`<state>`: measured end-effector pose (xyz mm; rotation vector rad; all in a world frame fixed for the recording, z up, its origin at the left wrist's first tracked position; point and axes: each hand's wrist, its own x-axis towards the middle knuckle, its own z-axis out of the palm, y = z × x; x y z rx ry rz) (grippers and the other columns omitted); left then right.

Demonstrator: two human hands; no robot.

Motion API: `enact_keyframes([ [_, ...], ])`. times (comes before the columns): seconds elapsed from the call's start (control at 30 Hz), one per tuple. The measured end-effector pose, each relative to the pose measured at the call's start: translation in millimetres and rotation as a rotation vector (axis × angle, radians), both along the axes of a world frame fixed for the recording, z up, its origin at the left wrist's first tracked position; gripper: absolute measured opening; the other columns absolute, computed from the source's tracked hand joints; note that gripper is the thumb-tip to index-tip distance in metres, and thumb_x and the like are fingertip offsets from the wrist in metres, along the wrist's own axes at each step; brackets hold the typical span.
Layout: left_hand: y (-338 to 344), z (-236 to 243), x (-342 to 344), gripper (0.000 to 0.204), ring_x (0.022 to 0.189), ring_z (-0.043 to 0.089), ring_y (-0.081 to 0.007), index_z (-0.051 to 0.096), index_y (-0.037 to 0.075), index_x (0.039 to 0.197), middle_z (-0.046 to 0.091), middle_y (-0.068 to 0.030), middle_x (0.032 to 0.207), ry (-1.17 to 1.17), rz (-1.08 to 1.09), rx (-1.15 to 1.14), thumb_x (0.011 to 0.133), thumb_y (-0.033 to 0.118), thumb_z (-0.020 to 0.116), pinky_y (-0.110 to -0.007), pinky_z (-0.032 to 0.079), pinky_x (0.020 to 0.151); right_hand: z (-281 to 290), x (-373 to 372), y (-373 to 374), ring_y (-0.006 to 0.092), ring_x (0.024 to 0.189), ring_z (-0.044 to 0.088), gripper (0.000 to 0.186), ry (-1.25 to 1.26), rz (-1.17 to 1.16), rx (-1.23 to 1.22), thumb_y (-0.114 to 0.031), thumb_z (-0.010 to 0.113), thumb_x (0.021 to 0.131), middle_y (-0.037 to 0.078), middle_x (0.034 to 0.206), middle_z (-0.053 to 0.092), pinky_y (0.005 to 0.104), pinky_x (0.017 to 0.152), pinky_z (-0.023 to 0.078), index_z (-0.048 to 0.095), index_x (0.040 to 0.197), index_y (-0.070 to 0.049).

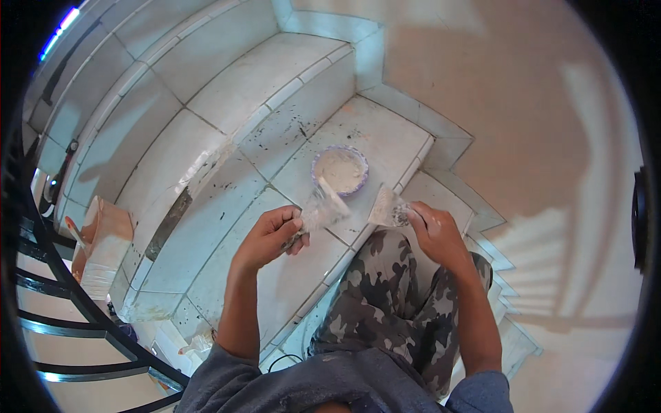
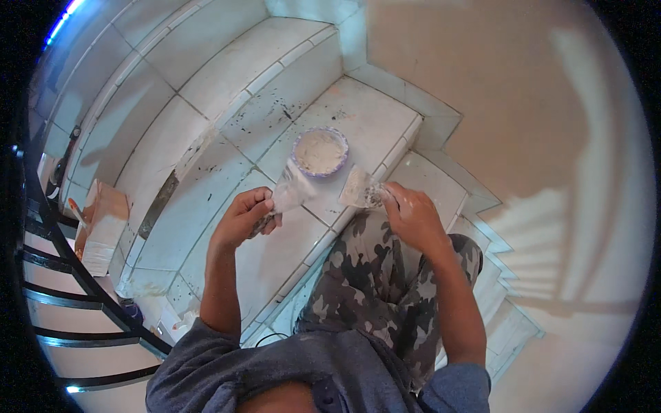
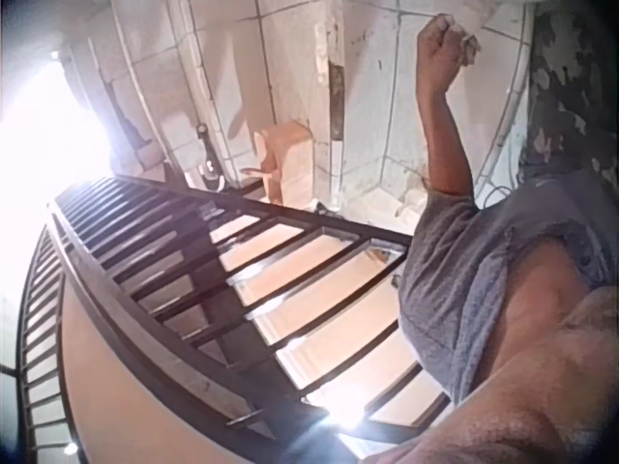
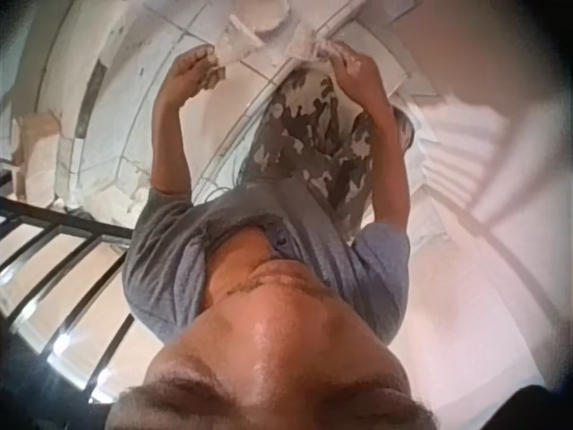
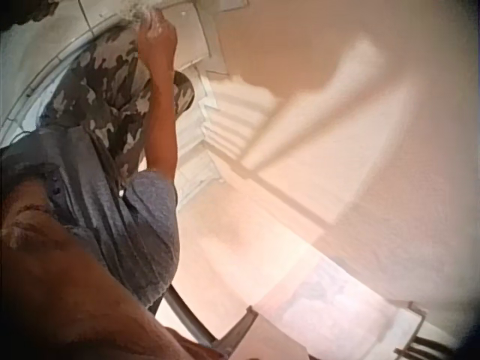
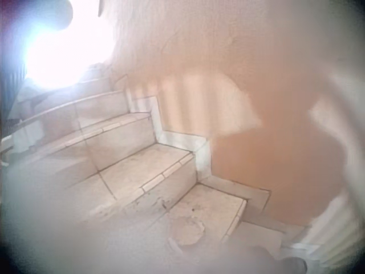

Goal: The person applies white grout to the joints between white tiles on a spiral staircase using a small trowel and a plastic bag. They scoop grout from a small bowl, spread it into the gaps, and smooth the surface repeatedly.

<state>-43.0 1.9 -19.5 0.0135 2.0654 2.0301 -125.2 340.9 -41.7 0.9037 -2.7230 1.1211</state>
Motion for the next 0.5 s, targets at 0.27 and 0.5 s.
enact_keyframes([
  [0.27, 38.5, -47.7, 6.5, 0.015, 0.071, 0.062, -0.0126, 0.063, -0.004, 0.103, 0.069, -0.0082, 0.088, 0.442, 0.371, -0.202, 0.103, 0.005, 0.051, -0.027, 0.049, 0.063, 11.0, 68.4, -47.5, 0.0140, 0.057, 0.064, 0.033, -0.914, -0.021, -0.510, -0.012, 0.056, 0.098, 0.008, 0.077, 0.063, 0.0300, 0.053, 0.055, 0.057, 0.125, 0.007],
  [0.5, 38.3, -62.5, 10.5, 0.019, 0.075, 0.066, -0.0192, 0.065, -0.002, 0.107, 0.070, -0.0141, 0.096, 0.648, 0.349, -0.448, 0.091, -0.010, 0.057, -0.030, 0.054, 0.068, 17.1, 69.5, -58.8, 0.0131, 0.054, 0.062, 0.028, -1.023, -0.049, -0.632, -0.011, 0.055, 0.099, 0.010, 0.079, 0.067, 0.0284, 0.050, 0.055, 0.060, 0.121, 0.006],
])
